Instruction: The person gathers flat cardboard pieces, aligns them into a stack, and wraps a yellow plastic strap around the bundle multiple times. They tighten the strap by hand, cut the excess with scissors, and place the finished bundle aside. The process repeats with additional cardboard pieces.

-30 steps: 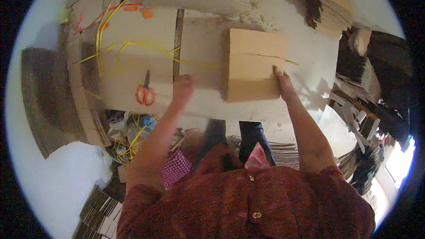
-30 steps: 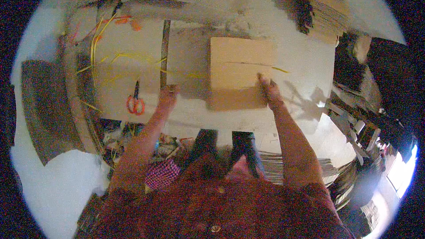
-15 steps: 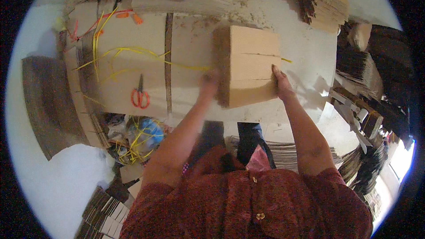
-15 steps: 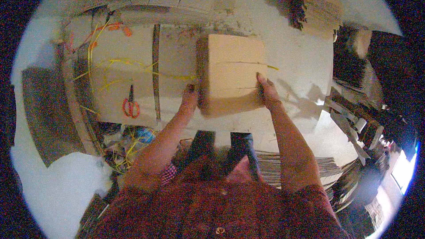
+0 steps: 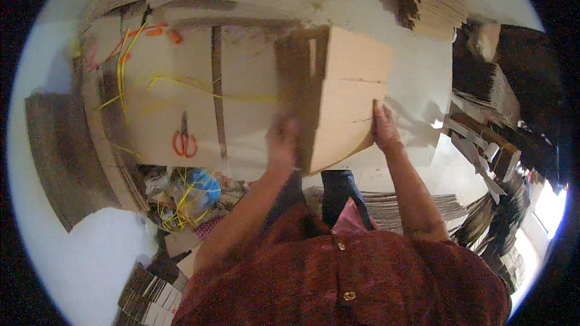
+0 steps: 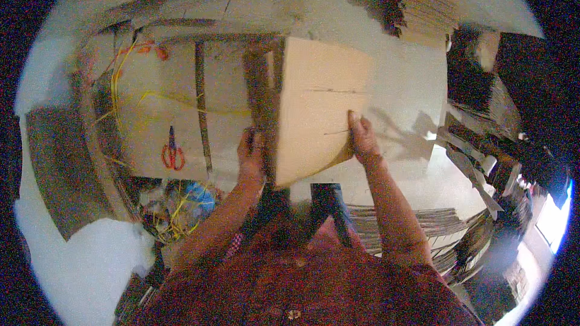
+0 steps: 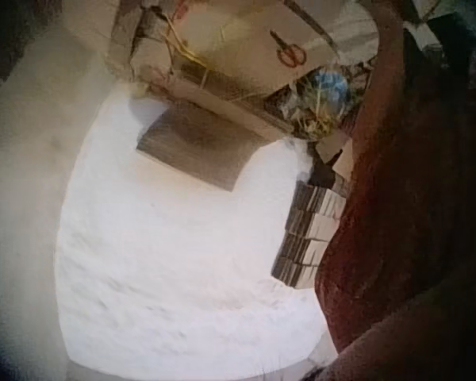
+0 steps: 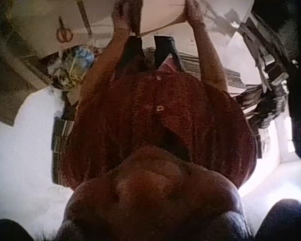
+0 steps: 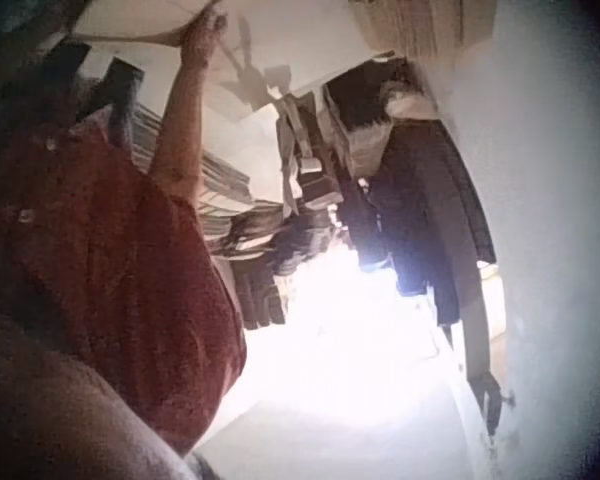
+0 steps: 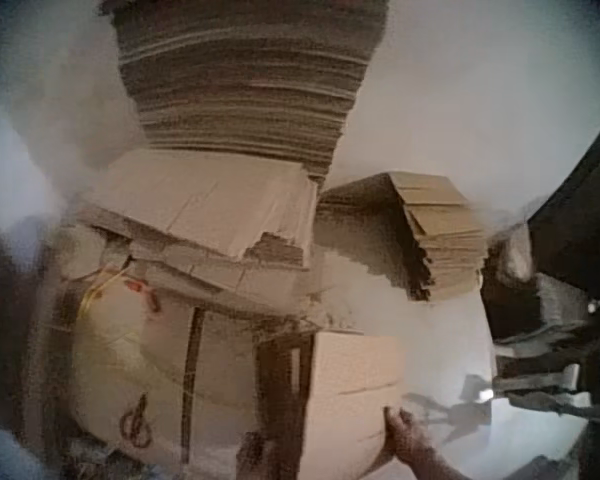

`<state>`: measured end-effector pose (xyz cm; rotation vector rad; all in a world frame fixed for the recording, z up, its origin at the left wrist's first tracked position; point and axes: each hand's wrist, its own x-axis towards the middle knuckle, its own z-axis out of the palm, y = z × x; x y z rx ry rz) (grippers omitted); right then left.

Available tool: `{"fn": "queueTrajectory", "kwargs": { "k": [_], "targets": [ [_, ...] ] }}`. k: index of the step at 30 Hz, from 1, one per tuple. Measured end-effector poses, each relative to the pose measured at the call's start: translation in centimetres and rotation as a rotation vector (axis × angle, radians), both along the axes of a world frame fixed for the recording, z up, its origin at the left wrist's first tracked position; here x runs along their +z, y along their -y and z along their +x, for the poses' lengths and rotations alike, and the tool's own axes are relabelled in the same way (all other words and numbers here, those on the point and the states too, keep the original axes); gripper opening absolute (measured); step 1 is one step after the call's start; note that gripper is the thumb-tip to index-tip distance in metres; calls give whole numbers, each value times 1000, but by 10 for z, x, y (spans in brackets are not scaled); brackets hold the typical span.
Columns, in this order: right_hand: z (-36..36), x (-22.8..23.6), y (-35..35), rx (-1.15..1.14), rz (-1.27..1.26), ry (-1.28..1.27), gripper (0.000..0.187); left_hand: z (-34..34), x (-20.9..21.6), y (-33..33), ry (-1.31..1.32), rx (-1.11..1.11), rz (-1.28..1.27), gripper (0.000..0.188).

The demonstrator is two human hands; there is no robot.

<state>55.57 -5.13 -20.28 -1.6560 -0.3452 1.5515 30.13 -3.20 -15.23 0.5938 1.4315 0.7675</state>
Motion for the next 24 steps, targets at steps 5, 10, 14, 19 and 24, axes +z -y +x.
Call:
{"fn": "queueTrajectory", "kwargs": {
  "k": [5,10,14,19,24],
  "targets": [
    [-50,48,-15,153,-107,99,48,-56,-28,16,40,23,-13,44],
    [-55,18,-6,36,40,134,50,-46,-48,9,65,179,-98,36],
    [-21,13,2,96,-37,206,45,-30,-87,20,-57,-79,63,27],
    [-23,-11,-17,165,-51,266,48,-14,-133,14,-309,23,373,26],
    [-35,-33,-17,126,32,243,49,-37,-175,31,-737,-455,520,34]
  ]
}}
